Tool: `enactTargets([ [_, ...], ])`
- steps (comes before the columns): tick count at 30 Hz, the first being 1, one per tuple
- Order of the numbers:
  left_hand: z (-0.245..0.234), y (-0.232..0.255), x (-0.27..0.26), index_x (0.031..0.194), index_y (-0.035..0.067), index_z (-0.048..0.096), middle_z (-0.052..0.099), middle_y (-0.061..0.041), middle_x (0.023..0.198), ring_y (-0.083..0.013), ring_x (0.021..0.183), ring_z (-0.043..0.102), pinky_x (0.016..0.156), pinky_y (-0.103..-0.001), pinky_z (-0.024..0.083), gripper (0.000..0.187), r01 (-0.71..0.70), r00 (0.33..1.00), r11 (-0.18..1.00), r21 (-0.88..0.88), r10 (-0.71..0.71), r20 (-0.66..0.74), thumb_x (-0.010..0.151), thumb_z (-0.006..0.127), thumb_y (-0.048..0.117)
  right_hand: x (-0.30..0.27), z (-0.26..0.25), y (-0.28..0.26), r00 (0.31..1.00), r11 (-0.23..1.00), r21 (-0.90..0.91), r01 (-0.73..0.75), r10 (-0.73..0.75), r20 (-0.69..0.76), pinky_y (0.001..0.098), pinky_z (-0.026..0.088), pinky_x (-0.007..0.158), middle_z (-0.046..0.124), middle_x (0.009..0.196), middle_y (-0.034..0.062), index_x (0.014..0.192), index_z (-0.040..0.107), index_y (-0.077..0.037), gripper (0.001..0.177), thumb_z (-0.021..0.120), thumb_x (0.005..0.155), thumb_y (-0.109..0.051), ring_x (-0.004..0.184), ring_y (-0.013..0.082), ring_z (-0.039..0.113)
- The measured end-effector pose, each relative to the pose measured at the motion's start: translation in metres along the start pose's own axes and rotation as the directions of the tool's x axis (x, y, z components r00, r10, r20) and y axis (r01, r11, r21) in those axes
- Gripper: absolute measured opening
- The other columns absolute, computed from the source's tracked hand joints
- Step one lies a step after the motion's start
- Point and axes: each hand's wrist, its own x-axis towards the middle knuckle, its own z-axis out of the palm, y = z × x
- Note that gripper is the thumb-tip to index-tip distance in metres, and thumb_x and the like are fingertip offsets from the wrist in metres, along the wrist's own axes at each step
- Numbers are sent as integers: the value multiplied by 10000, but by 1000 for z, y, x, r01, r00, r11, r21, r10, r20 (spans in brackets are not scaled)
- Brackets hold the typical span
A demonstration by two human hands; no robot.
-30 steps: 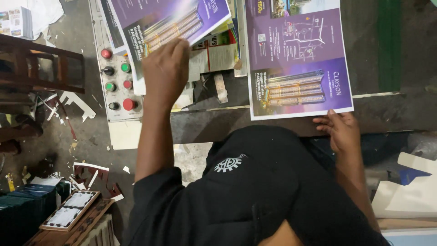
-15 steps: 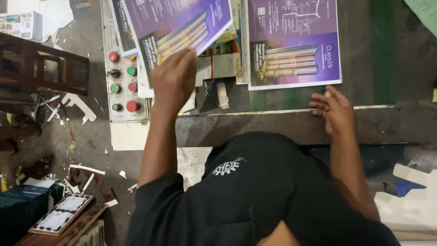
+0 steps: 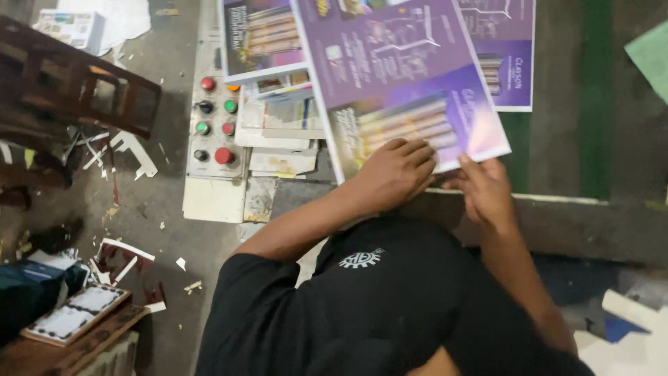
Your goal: The person sorts a stack of printed papers on a cluttered table, picking them up and moving them between piles. Another person wearing sandals is visible standing nearby in the background.
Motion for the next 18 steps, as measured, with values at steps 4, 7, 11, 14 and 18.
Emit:
enactTargets([
  [4,-11,-52,-7,1066,4,685,691,-167,1164,-322,1061,684,877,-450,541,255,70,996,997,16,-68,-62,893,696,191,-19,-23,-11,996,996,-34,85,-86,-20,273,556,646,675,1169,126,1443,534,11,331,564,1128,-87,858,144,659],
  [7,-28,-112,-16,1022,57,721,732,-136,1067,-326,1023,705,869,-464,547,193,427,884,898,106,-439,162,903,708,208,-35,-49,-11,989,994,-21,111,-113,-98,304,601,666,686,1184,106,1459,503,-12,378,550,1087,-60,901,180,702],
  [11,-26,-192,-37,1109,42,711,711,-166,1216,-349,1127,674,903,-477,532,320,385,913,867,316,-306,-270,881,731,266,-49,-120,18,969,998,-43,49,-58,-238,345,600,685,671,1181,81,1473,518,-65,370,569,1107,-87,901,204,689],
  [14,-42,-219,-38,1074,37,717,715,-179,1173,-358,1109,671,872,-501,520,471,370,924,822,433,-276,-266,786,775,405,-65,-139,26,961,998,-53,27,-41,-275,355,585,721,673,1204,75,1488,524,-77,360,560,1130,-107,929,213,690],
  [18,-59,-234,-27,935,62,769,754,-170,991,-362,956,709,797,-516,538,422,434,876,818,378,-481,34,737,845,427,-79,-167,40,947,993,-111,-32,-5,-320,369,586,753,679,1249,83,1523,507,-63,367,525,1162,-123,963,240,695],
])
